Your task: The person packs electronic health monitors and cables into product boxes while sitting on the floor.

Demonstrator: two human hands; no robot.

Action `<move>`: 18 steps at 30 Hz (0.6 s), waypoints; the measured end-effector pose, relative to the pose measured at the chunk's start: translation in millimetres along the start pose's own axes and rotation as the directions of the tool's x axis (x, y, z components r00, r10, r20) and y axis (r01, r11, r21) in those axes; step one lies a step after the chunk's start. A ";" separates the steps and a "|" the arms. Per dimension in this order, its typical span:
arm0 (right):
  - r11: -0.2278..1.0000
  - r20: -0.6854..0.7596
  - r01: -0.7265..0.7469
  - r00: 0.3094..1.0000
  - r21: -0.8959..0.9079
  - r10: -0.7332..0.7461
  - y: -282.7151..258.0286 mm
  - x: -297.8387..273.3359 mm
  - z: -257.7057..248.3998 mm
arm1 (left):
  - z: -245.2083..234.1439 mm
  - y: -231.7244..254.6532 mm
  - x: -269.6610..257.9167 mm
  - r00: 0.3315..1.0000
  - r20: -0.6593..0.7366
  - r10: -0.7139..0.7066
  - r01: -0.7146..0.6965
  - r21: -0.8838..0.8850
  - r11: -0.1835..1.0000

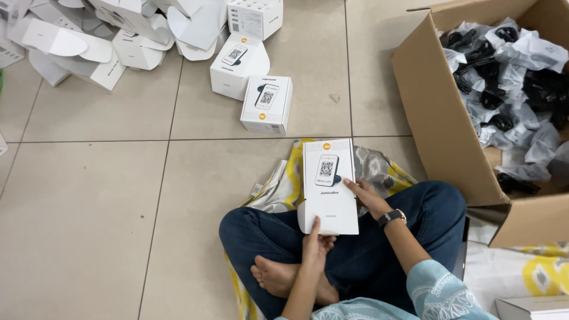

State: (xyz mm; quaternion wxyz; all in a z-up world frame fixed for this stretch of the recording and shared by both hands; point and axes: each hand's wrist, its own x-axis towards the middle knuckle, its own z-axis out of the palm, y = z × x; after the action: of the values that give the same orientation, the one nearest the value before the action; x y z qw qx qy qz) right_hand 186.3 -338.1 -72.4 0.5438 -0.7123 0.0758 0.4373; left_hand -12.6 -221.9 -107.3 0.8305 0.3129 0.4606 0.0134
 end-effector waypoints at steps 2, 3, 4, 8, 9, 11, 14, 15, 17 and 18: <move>0.998 -0.007 0.065 0.998 -0.003 -0.065 3.8 4.1 0.0 | 3.5 7.4 -9.9 0.997 0.072 0.000 0.000 -0.003 1.000; 0.992 -0.020 0.128 0.992 -0.006 -0.128 7.0 5.3 -1.1 | 5.5 9.5 -15.3 0.989 0.148 -0.005 0.005 -0.005 1.000; 0.992 -0.023 0.122 0.992 -0.009 -0.122 8.3 1.1 -3.3 | 11.9 14.3 -22.2 0.989 0.148 -0.011 0.012 -0.008 1.000; 0.936 -0.313 0.350 0.886 -0.029 -0.341 5.3 -33.6 -7.2 | 40.6 54.2 -47.0 0.964 0.240 0.116 -0.151 0.132 0.980; 0.762 -0.449 0.625 0.639 -0.170 -0.625 5.6 -47.6 -7.6 | 47.6 66.3 -53.7 0.950 0.263 0.169 -0.218 0.172 0.961; 0.659 -0.501 0.737 0.518 -0.149 -0.693 -6.4 -118.1 9.7 | 50.7 76.2 -61.0 0.945 0.268 0.186 -0.238 0.180 0.954; 0.544 -0.461 0.798 0.394 -0.258 -0.795 26.8 -162.1 19.3 | 62.7 83.3 -69.0 0.935 0.296 0.196 -0.259 0.189 0.947; 0.537 -0.356 0.759 0.419 -0.367 -0.835 47.0 -166.0 21.6 | 66.0 85.0 -71.3 0.932 0.304 0.195 -0.260 0.188 0.947; 0.470 -0.188 0.743 0.436 -0.477 -0.880 30.2 -180.5 35.3 | 72.8 88.5 -78.2 0.928 0.325 0.184 -0.251 0.178 0.951; 0.377 -0.006 0.731 0.455 -0.569 -0.891 22.5 -187.9 42.9 | 74.5 89.6 -82.4 0.923 0.342 0.179 -0.246 0.163 0.955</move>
State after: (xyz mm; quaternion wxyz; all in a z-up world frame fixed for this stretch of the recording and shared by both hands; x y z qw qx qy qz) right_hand 36.1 -380.0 43.1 0.4687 -0.8243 -0.3174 -0.0077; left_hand 21.5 -213.2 31.1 0.8521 0.4420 0.2803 0.0056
